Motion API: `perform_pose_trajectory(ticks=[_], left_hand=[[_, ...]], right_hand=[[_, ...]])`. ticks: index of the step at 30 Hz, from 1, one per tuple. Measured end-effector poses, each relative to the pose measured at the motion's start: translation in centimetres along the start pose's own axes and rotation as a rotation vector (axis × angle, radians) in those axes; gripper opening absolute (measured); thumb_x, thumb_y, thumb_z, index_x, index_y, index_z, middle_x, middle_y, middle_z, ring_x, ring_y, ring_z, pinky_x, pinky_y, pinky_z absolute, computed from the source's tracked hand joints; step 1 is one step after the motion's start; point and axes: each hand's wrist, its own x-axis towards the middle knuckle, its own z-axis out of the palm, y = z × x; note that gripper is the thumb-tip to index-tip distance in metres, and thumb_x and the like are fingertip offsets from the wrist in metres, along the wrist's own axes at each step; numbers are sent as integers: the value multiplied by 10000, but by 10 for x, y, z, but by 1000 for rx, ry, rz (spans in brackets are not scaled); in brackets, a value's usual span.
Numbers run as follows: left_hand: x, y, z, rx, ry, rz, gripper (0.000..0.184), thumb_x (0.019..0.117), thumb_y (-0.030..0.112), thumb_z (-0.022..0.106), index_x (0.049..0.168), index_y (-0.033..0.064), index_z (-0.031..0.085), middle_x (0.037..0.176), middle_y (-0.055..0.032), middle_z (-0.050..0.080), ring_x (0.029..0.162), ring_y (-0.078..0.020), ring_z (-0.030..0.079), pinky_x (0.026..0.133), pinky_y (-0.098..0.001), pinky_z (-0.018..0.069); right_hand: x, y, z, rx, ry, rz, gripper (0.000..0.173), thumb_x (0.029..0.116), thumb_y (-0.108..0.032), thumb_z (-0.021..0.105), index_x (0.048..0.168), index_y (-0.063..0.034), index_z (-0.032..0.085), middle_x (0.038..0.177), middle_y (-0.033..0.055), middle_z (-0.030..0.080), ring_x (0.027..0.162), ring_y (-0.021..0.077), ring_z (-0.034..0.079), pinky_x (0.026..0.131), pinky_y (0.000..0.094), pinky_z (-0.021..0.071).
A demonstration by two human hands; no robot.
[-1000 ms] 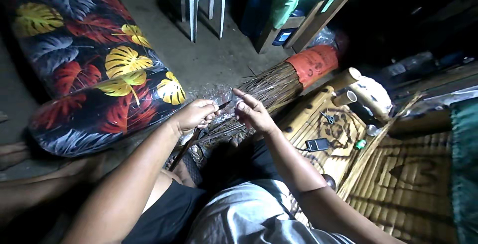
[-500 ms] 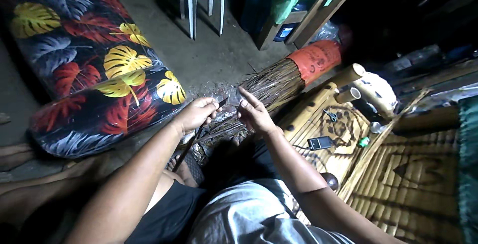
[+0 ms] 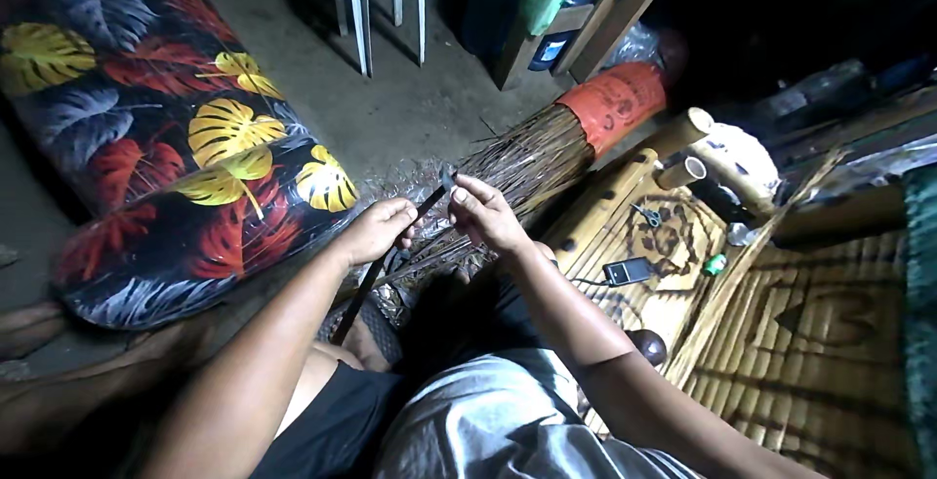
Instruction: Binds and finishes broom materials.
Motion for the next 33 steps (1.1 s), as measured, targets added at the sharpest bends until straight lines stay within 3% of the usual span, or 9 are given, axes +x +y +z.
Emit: perform_pose_trajectory(ticks=[4,7,11,16,18,21,24,29,33], left_hand=[[-1,5,-5,-120,-64,-37,283,1107,152,353,1055,56,614,743,19,515,571,-52,477,532,-195,438],[-1,4,-8,-206,-128,-60,265,1082,141,342,966,117,579,661,67,446,503,-14,405,465,-152,366],[-1,5,-10,-247,-172,-80,310,1093,172,334,865,138,541,608,76,394,468,-12,353,438,-152,314],[-1,4,-9,-237,-153,-86,312,1098,170,335,858,135,533,603,73,380,473,-20,347,445,-159,302],[-2,4,-9,-226,-119,-81,309,1104,165,338,878,122,543,610,67,387,483,-26,355,454,-161,311],[-3,5,-9,-213,-64,-90,306,1107,169,346,892,106,554,607,63,381,479,-30,343,455,-172,307],[0,4,-9,-227,-44,-101,305,1116,182,345,912,99,557,620,58,383,485,-34,349,459,-172,316],[2,6,-6,-288,-63,-83,303,1114,190,330,930,116,559,631,64,403,486,-26,371,459,-159,342],[-1,6,-4,-333,-109,-54,275,1088,135,322,976,113,572,649,64,428,499,-16,391,464,-153,355]], right_hand=[[-9,0,-2,-128,-186,-32,425,1046,-314,542,1388,-70,605,679,85,599,441,103,472,396,228,422],[0,2,-7,-239,-251,-118,392,1060,-207,537,1376,18,592,875,88,694,605,96,589,549,267,532],[1,2,-14,-326,-203,-186,333,1064,-223,544,1251,24,666,853,75,695,601,87,594,553,264,538],[5,10,-27,-265,-146,-242,316,1072,-183,515,1252,40,649,837,60,685,647,98,617,601,284,558],[7,15,-34,-213,-98,-218,386,1075,-166,497,1377,60,578,864,72,685,658,109,613,606,292,557],[-4,8,-34,-209,22,-101,462,1084,-302,486,1481,-68,521,804,57,637,571,109,569,517,273,530],[-16,2,-23,-187,13,-25,480,1069,-385,496,1506,-185,508,751,70,599,503,125,526,446,268,492],[-12,1,5,-171,-76,-12,497,1066,-333,509,1523,-142,471,806,98,649,512,125,530,451,264,480],[-4,5,13,-188,-173,-68,371,1071,-255,494,1327,-15,614,763,87,638,550,132,564,497,281,508]])
